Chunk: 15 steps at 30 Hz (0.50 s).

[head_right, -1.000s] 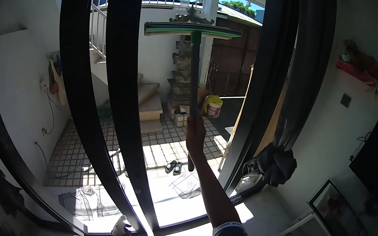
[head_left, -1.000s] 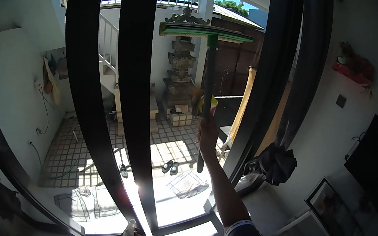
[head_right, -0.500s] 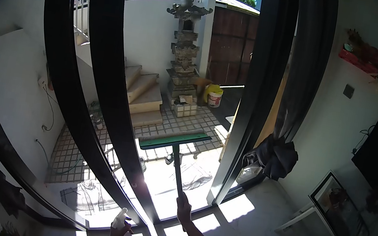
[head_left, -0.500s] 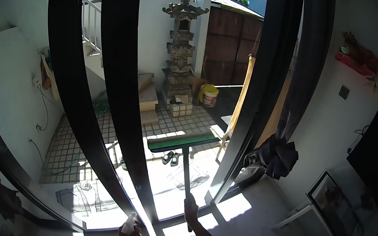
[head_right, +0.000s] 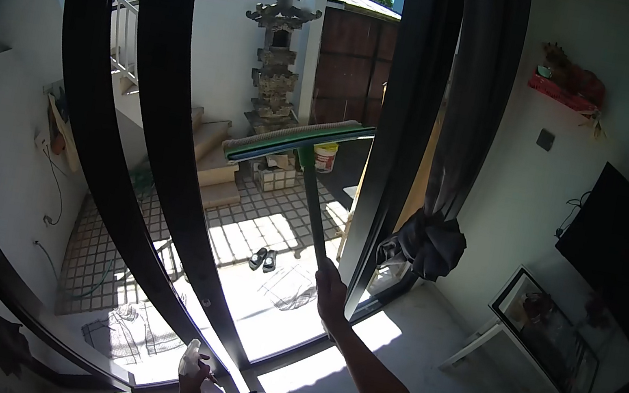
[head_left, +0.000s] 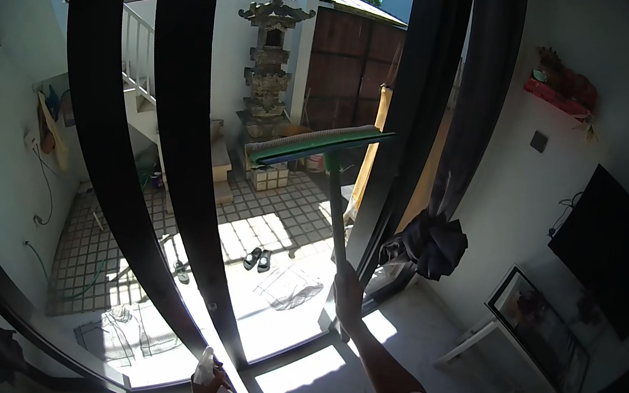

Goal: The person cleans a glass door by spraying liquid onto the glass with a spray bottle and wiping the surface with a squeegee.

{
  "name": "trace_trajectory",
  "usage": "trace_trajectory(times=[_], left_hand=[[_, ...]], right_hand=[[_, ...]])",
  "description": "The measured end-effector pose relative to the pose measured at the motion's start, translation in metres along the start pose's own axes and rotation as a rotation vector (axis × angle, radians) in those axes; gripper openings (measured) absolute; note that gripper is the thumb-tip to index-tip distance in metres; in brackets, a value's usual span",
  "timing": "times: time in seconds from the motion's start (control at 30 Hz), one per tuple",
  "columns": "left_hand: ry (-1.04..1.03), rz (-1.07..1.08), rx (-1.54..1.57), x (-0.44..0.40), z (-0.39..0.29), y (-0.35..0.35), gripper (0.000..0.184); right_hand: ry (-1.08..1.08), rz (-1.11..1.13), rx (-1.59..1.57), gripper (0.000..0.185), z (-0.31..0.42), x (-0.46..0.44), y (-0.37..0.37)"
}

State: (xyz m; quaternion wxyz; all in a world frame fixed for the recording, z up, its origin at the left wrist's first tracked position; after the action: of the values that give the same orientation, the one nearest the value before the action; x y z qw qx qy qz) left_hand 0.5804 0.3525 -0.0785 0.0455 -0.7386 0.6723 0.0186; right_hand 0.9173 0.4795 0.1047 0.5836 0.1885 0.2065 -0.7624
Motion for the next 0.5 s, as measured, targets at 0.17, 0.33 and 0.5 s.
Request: trace_trajectory(times=[0.17, 0.33, 0.5], left_hand=[[-0.004, -0.018, 0.027, 0.009, -0.021, -0.006, 0.064], [-0.005, -0.079, 0.213, 0.018, -0.056, -0.009, 0.045], [0.025, -0.084, 0.064, 0.022, -0.071, -0.011, 0.059]], right_hand=[[0.234, -0.063, -0.144, 0.024, 0.093, -0.141, -0.020], [0.314, -0.039, -0.128, 0.021, 0.150, -0.219, -0.032], [0.310, 0.014, -0.134, 0.024, 0.162, -0.241, -0.031]])
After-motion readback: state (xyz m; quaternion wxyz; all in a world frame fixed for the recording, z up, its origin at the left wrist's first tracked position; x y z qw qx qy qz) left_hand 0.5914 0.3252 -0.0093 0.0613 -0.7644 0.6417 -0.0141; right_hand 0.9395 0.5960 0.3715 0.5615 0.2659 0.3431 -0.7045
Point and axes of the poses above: each hand's wrist, its own x-axis away from the middle knuckle, its own y-axis out of the back of the hand, z = x × y, the point moved 4 cm from there along -x, towards the middle knuckle, and after that the axes turned 7 degrees about -x, right-handed, at the moved point
